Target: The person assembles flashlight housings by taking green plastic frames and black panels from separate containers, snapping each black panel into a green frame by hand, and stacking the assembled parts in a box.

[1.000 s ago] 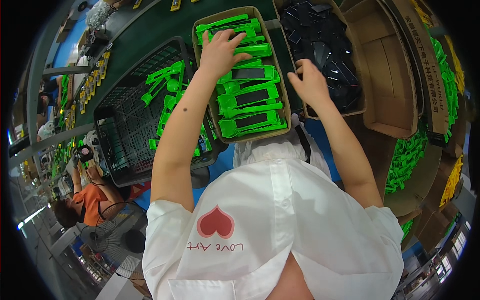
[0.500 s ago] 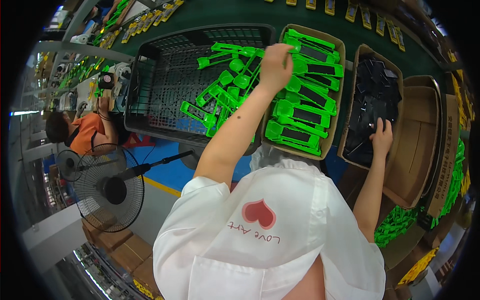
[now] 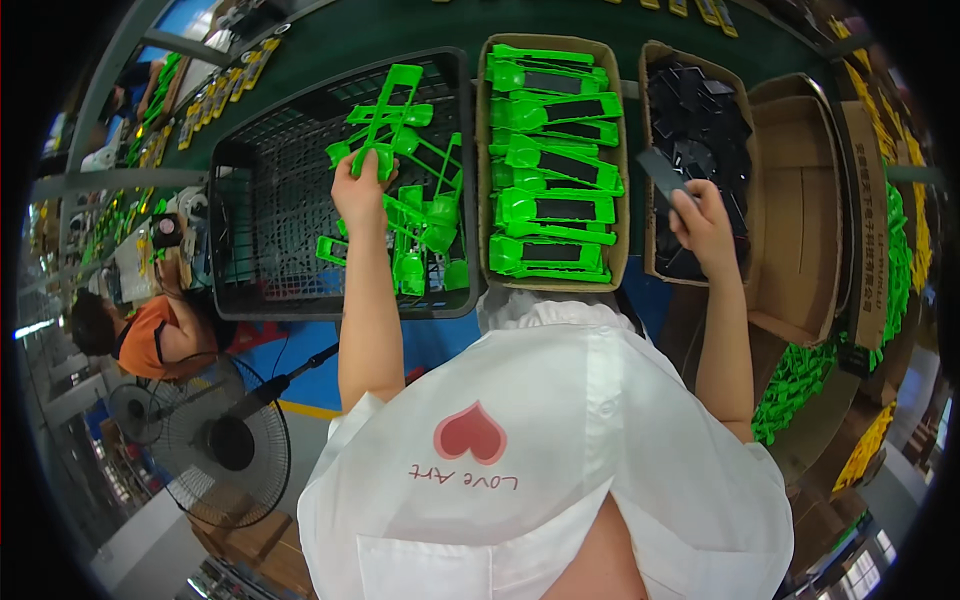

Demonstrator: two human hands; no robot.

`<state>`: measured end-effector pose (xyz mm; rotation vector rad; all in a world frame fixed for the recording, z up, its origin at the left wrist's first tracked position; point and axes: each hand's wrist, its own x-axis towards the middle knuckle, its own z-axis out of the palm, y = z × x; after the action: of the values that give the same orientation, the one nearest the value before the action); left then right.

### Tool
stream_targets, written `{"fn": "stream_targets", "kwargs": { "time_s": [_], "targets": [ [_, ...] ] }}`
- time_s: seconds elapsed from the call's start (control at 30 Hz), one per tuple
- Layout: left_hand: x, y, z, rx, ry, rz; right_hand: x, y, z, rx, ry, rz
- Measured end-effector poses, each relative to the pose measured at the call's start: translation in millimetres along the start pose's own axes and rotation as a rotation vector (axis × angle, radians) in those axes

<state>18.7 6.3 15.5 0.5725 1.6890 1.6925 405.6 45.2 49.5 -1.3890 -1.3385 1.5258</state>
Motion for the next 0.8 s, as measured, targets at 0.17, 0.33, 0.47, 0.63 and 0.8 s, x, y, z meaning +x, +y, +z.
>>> {"fn": "stream_targets", "kwargs": {
  "time_s": [0.17, 0.33, 0.47, 0.63, 0.8],
  "targets": [
    [-68, 17, 37, -0.563, -0.477, -0.450, -8, -32, 33, -0.004, -0.191, -0.043],
    [-83, 25, 60, -0.492, -0.599, -0.385, -11, -42, 45, -0.018, -0.208, 0.013],
    [-84, 25, 70, 0.080, -0.710, -0.173, -19, -47, 47, 0.007, -0.209, 0.063],
    [-88, 14, 72, 0.151, -0.924, -0.349, -21, -43, 49, -0.126, -0.292, 0.075],
    [-88, 11, 72, 0.110, -0.938, -0.378, -19, -39, 50, -0.262, -0.241, 0.082]
  ]
}}
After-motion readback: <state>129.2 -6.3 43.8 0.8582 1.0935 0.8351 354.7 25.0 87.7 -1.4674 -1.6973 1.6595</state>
